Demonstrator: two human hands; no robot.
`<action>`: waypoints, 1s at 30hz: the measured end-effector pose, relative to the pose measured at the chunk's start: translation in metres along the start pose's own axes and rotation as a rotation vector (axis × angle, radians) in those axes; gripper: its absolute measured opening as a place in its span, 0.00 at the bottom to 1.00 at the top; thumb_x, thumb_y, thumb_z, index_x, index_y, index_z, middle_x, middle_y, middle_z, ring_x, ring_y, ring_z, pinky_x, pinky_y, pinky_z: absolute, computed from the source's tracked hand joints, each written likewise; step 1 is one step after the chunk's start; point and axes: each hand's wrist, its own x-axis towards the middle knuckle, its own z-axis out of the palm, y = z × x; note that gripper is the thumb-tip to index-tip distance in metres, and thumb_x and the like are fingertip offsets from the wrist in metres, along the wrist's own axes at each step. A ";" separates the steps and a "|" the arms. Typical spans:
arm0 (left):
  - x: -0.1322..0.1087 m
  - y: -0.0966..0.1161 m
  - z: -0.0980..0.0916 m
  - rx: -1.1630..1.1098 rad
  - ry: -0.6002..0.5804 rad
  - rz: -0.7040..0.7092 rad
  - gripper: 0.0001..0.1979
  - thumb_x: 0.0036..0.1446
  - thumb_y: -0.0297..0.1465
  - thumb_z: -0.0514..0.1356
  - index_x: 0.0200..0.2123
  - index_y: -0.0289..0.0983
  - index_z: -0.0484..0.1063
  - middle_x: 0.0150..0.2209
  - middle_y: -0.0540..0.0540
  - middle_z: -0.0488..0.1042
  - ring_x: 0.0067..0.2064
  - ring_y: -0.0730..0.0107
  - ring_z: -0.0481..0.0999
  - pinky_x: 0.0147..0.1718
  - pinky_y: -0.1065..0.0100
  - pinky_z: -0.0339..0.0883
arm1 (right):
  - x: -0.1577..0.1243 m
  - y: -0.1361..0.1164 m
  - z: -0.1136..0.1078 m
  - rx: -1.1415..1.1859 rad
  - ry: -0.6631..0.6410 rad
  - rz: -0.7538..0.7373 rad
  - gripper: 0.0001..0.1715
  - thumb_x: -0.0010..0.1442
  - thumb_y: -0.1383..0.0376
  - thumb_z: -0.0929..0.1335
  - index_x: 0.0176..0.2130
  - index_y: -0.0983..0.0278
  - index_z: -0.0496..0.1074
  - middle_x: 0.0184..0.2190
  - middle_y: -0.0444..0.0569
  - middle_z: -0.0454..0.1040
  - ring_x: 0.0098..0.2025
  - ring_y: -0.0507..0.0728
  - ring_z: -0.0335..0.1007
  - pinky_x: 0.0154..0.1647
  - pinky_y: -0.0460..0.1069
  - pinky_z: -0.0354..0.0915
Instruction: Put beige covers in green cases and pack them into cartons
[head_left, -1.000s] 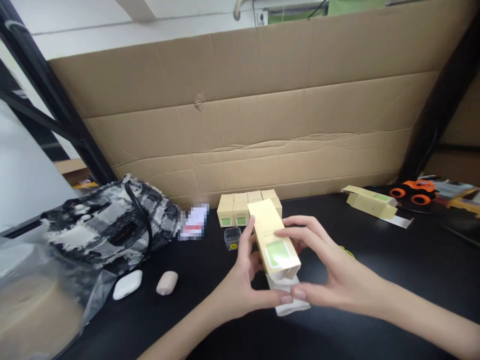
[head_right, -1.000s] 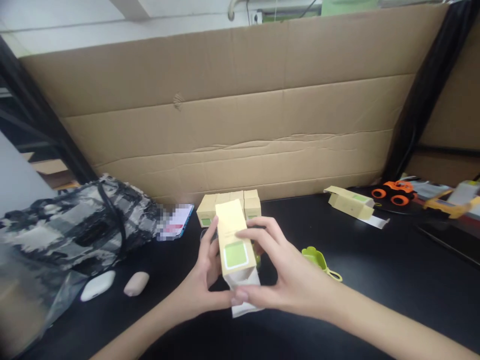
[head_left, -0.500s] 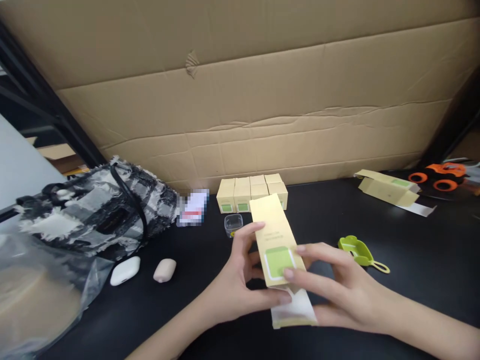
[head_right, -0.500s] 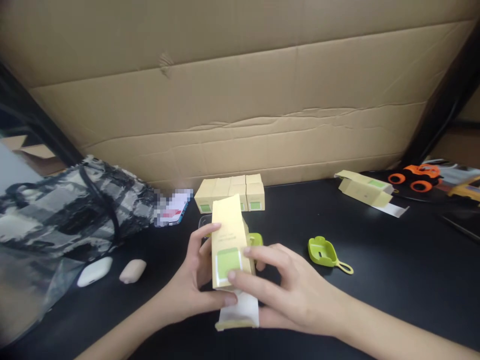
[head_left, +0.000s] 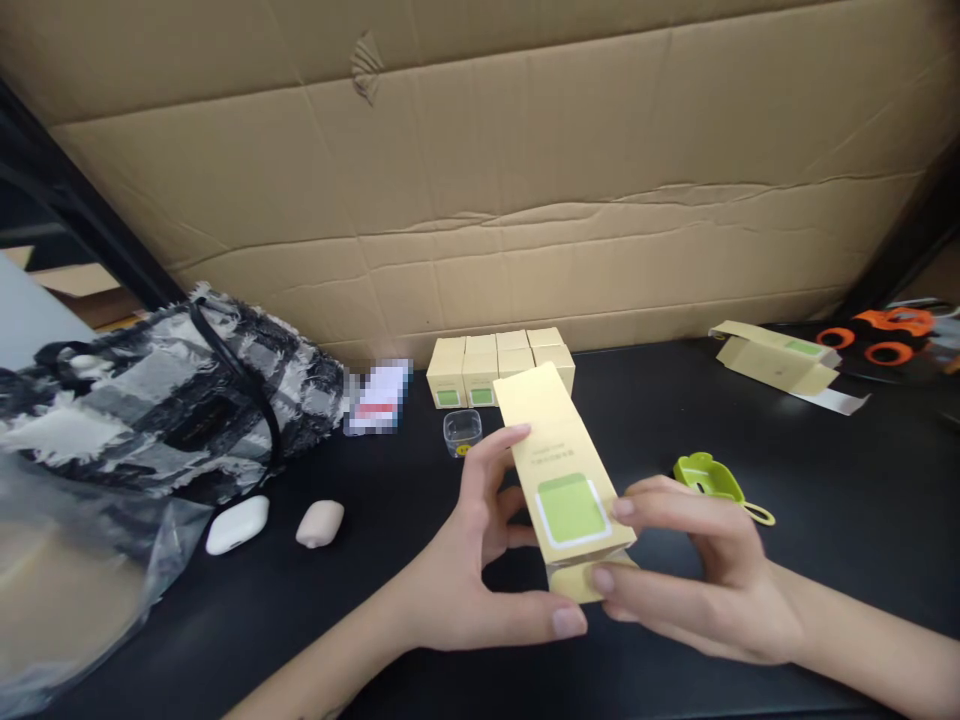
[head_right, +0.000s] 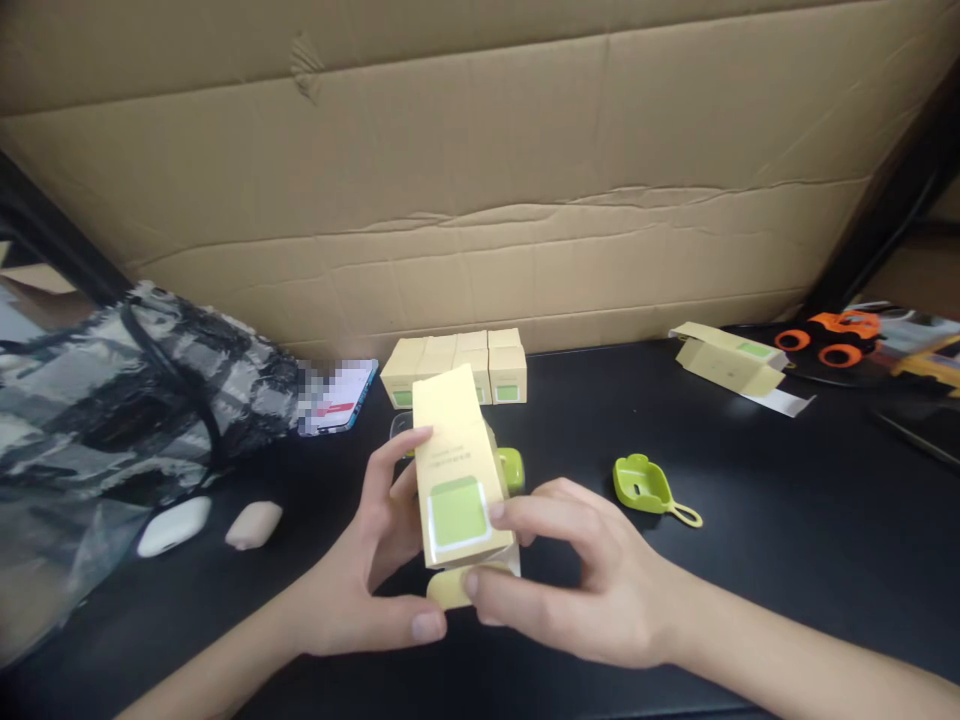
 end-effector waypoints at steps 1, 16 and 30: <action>0.000 0.000 0.000 0.007 0.002 0.003 0.45 0.47 0.22 0.67 0.58 0.59 0.45 0.64 0.43 0.46 0.63 0.45 0.58 0.52 0.46 0.64 | 0.000 0.001 -0.001 -0.035 -0.007 -0.033 0.15 0.60 0.70 0.68 0.46 0.55 0.71 0.35 0.45 0.71 0.35 0.54 0.73 0.37 0.49 0.72; 0.000 -0.012 -0.001 -0.029 0.123 -0.023 0.36 0.47 0.28 0.70 0.53 0.60 0.57 0.57 0.47 0.60 0.51 0.57 0.72 0.42 0.59 0.72 | 0.001 0.002 -0.007 -0.115 -0.055 -0.127 0.11 0.62 0.72 0.64 0.44 0.60 0.69 0.37 0.48 0.72 0.33 0.53 0.72 0.34 0.50 0.72; -0.003 -0.012 0.000 0.079 0.085 0.032 0.41 0.47 0.33 0.70 0.57 0.59 0.49 0.51 0.48 0.67 0.50 0.60 0.73 0.46 0.57 0.70 | 0.003 0.001 -0.003 -0.044 -0.071 -0.150 0.12 0.62 0.75 0.63 0.45 0.65 0.69 0.31 0.48 0.74 0.29 0.52 0.70 0.31 0.49 0.69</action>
